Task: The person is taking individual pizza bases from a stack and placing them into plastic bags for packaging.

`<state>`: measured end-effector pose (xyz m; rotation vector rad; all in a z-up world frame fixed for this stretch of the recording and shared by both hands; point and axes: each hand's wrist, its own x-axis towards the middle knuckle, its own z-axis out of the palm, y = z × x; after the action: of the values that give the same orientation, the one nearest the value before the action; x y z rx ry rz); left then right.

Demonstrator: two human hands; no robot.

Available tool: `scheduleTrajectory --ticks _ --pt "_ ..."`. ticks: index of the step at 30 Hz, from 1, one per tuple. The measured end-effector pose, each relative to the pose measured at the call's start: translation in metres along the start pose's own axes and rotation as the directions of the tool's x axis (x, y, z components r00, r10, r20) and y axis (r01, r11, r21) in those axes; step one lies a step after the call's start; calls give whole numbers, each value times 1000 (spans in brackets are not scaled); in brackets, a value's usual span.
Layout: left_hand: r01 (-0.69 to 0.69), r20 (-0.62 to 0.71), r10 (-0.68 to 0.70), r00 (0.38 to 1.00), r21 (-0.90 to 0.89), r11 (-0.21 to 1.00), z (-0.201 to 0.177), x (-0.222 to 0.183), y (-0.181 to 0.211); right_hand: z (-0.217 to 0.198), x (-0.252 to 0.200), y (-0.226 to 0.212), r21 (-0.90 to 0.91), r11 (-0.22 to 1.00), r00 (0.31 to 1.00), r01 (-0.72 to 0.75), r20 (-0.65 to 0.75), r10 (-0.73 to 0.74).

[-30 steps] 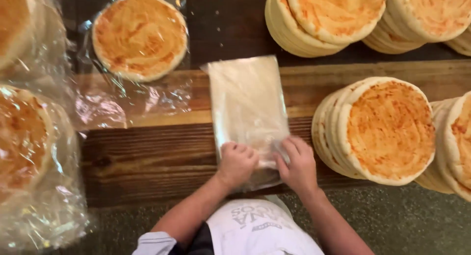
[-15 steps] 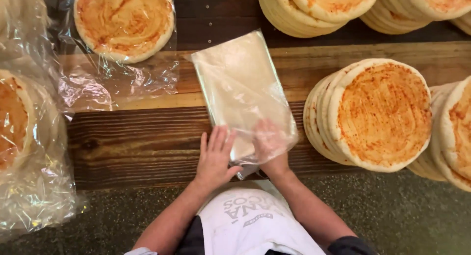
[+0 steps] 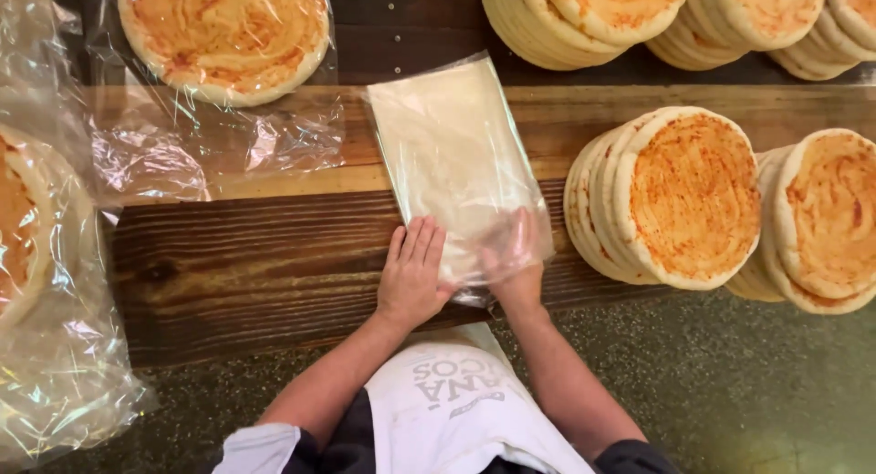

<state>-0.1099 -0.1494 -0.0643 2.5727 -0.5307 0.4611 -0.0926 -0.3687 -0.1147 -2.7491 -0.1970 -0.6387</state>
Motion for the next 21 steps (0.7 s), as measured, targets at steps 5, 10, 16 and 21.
scheduleTrajectory --ticks 5,10,16,21 --pt "8 -27 -9 1000 -8 1000 8 -3 -4 48 -45 71 7 885 765 -466 506 398" --pt "7 6 -7 1000 -13 1000 1 -1 -7 -94 53 -54 401 458 608 -793 573 550" --pt "1 -11 -2 1000 -24 1000 -4 1 -3 -83 52 -45 185 814 655 -551 700 285" --pt "73 -24 -74 997 -26 997 -11 11 -3 -129 30 -85 442 428 537 -788 834 129"
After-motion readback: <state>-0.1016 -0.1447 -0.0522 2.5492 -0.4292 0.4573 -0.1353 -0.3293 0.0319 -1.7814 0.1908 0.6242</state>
